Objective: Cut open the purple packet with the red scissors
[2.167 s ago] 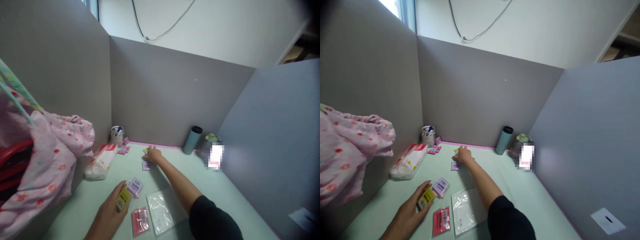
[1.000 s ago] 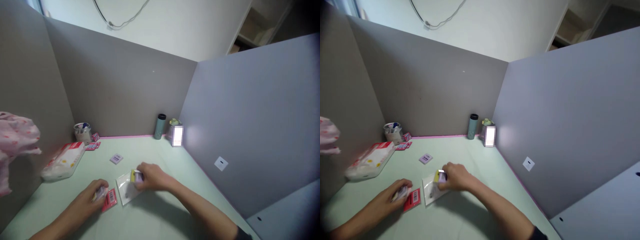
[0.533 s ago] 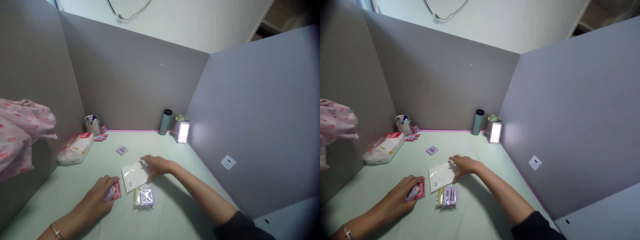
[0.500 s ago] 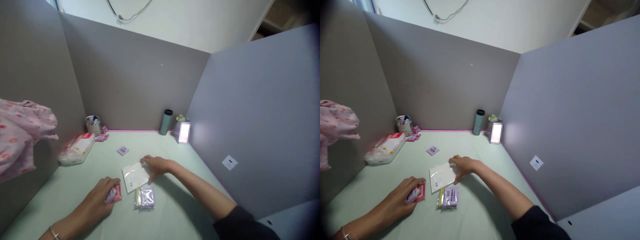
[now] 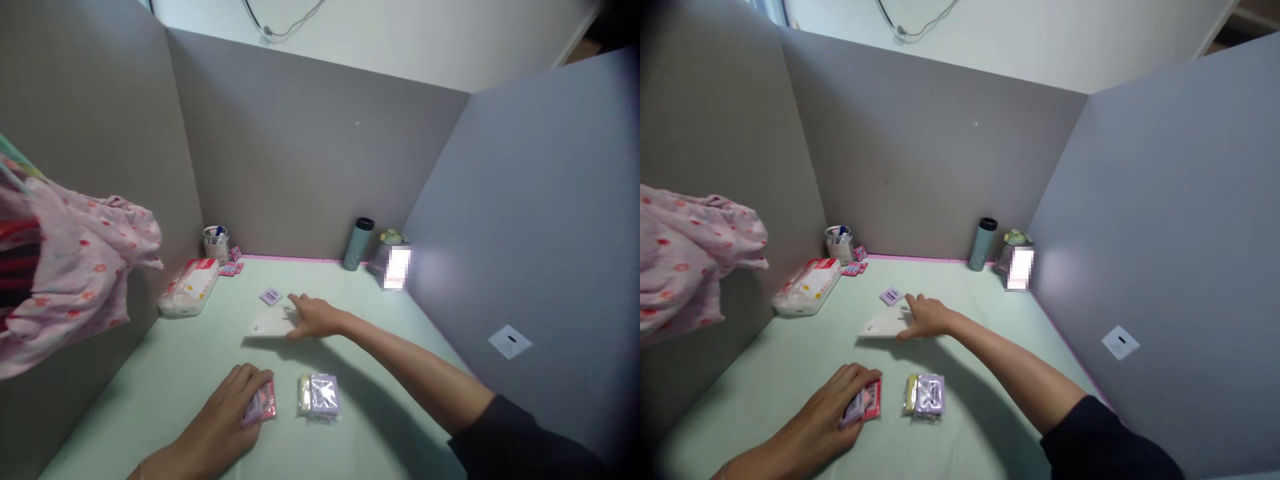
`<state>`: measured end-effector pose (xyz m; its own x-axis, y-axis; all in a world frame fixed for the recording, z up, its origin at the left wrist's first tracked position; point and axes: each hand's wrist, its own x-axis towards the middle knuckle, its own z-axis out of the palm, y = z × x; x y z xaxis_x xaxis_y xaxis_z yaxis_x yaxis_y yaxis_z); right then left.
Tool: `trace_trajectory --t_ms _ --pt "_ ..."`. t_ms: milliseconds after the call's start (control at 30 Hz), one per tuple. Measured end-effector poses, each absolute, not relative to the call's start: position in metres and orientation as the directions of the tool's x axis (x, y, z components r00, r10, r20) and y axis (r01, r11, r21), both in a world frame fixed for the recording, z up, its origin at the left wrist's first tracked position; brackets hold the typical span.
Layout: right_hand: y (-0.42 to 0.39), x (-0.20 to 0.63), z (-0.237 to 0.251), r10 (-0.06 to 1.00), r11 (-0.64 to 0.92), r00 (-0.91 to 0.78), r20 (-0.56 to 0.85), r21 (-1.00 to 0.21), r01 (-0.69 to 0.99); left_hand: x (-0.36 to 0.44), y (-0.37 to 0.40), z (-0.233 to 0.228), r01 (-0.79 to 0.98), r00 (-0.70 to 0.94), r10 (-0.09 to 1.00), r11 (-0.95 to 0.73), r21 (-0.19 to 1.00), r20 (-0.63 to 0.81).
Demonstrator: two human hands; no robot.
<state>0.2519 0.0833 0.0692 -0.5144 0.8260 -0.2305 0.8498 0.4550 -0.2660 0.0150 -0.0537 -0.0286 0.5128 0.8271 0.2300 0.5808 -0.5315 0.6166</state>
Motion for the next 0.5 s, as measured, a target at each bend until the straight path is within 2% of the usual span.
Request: trace_trajectory --t_ms 67,133,267,367,500 --pt "0.095 0.224 0.069 0.866 0.395 -0.458 -0.201 -0.287 0.873 0.016 -0.054 -0.028 0.584 0.517 0.825 -0.534 0.612 0.226" --pt "0.106 0.194 0.07 0.883 0.331 -0.41 -0.228 -0.316 0.889 0.015 -0.054 -0.029 0.588 0.508 0.83 -0.53 0.611 0.232" --pt "0.118 0.151 0.074 0.803 0.343 -0.499 -0.327 -0.432 0.834 0.013 -0.057 -0.03 0.595 0.499 0.837 -0.518 0.615 0.222" --pt "0.115 0.146 0.075 0.764 0.376 -0.559 -0.323 -0.482 0.791 0.011 -0.059 -0.03 0.591 0.498 0.84 -0.51 0.625 0.214" --pt "0.093 0.178 0.078 0.78 0.382 -0.563 -0.274 -0.505 0.774 0.009 -0.06 -0.028 0.585 0.498 0.843 -0.498 0.64 0.201"
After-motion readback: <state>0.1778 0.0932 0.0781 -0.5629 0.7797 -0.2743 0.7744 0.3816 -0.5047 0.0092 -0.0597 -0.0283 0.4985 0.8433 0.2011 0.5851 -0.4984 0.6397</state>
